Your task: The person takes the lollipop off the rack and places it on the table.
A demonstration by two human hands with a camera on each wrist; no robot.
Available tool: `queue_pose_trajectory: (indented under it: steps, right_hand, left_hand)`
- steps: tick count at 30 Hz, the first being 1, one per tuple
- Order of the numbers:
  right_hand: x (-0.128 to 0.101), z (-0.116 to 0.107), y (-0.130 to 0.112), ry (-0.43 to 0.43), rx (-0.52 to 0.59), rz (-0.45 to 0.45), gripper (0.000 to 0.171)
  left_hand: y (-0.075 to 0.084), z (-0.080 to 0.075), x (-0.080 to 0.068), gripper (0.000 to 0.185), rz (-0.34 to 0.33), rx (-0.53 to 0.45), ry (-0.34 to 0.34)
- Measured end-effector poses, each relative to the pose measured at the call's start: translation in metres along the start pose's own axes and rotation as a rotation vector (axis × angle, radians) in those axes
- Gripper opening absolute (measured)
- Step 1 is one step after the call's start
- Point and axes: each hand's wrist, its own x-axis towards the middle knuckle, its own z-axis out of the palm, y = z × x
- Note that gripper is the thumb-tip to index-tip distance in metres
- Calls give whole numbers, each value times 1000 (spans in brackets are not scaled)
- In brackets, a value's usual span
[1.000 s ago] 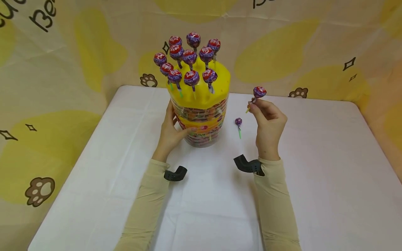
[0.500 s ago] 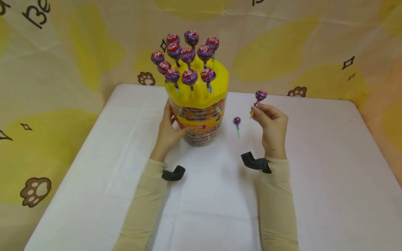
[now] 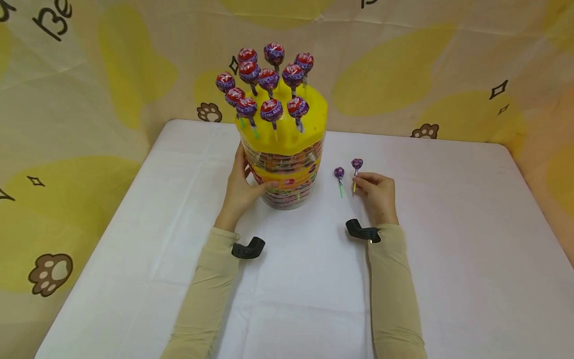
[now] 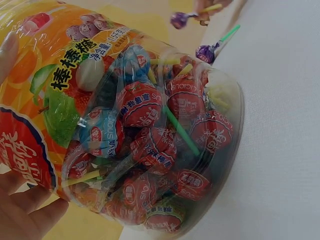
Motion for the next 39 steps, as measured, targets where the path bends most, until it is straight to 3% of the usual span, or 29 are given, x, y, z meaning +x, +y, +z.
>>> queue_pose_trajectory:
  steps: [8, 11, 17, 21, 29, 36, 39]
  right_hand:
    - [6, 2, 12, 21, -79, 65, 10]
    - [5, 4, 13, 23, -152, 54, 5]
    - [4, 9, 16, 40, -310, 37, 28]
    - [3, 9, 15, 48, -371, 18, 27]
    - [2, 6, 10, 42, -594, -56, 25]
    - [1, 5, 4, 59, -653, -79, 24]
    - [-1, 6, 0, 89, -609, -103, 26]
  left_hand:
    - [1, 0, 1, 107, 9, -6, -1]
    - [0, 0, 0, 107, -1, -8, -1]
    - [-1, -1, -3, 108, -18, -7, -1]
    - [-1, -1, -2, 108, -18, -8, -2]
    - [-1, 0, -1, 107, -25, -11, -1]
    - [0, 0, 0, 108, -9, 6, -1]
    - [0, 0, 0, 108, -3, 11, -1]
